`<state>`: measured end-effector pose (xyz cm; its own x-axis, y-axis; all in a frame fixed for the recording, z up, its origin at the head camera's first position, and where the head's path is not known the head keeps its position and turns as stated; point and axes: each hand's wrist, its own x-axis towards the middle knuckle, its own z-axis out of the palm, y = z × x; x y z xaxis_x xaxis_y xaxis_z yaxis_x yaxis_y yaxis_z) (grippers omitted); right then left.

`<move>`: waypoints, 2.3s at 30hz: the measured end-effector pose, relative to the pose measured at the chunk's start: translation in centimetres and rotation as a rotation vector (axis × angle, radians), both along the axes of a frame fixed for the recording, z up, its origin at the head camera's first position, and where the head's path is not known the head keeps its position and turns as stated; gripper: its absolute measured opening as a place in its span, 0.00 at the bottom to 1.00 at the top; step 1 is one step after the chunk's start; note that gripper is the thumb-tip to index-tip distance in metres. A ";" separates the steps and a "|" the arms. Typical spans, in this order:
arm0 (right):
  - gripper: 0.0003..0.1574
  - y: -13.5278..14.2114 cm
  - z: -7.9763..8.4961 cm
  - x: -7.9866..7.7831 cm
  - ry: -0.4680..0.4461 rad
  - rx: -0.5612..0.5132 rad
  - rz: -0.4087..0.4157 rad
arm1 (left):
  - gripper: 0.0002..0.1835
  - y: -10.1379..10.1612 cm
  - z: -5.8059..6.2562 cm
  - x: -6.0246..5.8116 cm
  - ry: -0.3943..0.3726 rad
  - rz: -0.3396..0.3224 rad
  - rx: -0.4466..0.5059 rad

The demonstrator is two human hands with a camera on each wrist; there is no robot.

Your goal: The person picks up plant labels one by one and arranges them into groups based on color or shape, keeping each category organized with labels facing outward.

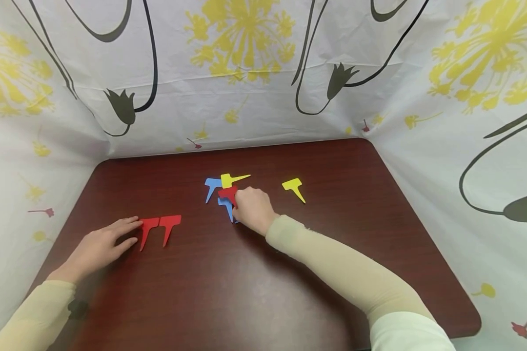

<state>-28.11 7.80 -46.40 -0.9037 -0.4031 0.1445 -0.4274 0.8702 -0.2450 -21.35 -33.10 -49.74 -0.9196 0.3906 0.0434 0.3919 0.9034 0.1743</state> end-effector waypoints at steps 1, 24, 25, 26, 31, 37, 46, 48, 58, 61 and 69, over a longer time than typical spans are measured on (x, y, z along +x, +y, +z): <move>0.26 -0.3 -0.1 0.2 0.004 0.013 0.010 | 0.32 0.0 0.0 0.1 0.005 -0.001 0.007; 0.19 -5.2 -1.6 3.8 0.009 0.038 0.144 | 0.37 0.2 -1.1 0.5 -0.092 -0.059 0.026; 0.19 -5.3 -1.7 3.9 0.006 0.036 0.144 | 0.37 0.1 -1.1 0.5 -0.092 -0.058 0.025; 0.19 -5.4 -1.7 3.9 0.001 0.031 0.146 | 0.37 0.1 -1.1 0.5 -0.093 -0.058 0.024; 0.22 -6.1 -1.9 4.2 -0.058 -0.009 0.175 | 0.38 0.0 -1.2 0.4 -0.093 -0.061 0.013; 0.26 -6.2 -1.6 4.0 -0.109 -0.045 0.215 | 0.38 0.0 -1.3 0.4 -0.081 -0.081 -0.007; 0.08 -4.5 -1.6 1.2 0.114 0.033 0.387 | 0.36 -0.1 -1.3 0.4 -0.073 -0.077 0.004; 0.12 -4.1 -1.9 0.6 0.130 0.067 0.414 | 0.34 -0.1 -1.3 0.4 -0.071 -0.076 0.014; 0.18 -4.4 -3.1 -0.1 0.169 0.149 0.543 | 0.31 -0.2 -1.5 0.0 -0.016 -0.103 0.005; 0.18 -4.8 -3.1 0.1 0.164 0.154 0.546 | 0.32 -0.3 -1.4 -0.1 -0.024 -0.098 0.005; 0.19 -4.8 -3.3 0.5 0.154 0.183 0.525 | 0.34 0.4 -1.6 -0.7 -0.046 -0.126 0.004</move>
<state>-27.61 3.00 -49.65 -0.5495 -0.8229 0.1442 -0.8325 0.5539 -0.0111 -22.08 -32.74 -51.33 -0.8645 0.5026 0.0036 0.4933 0.8470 0.1981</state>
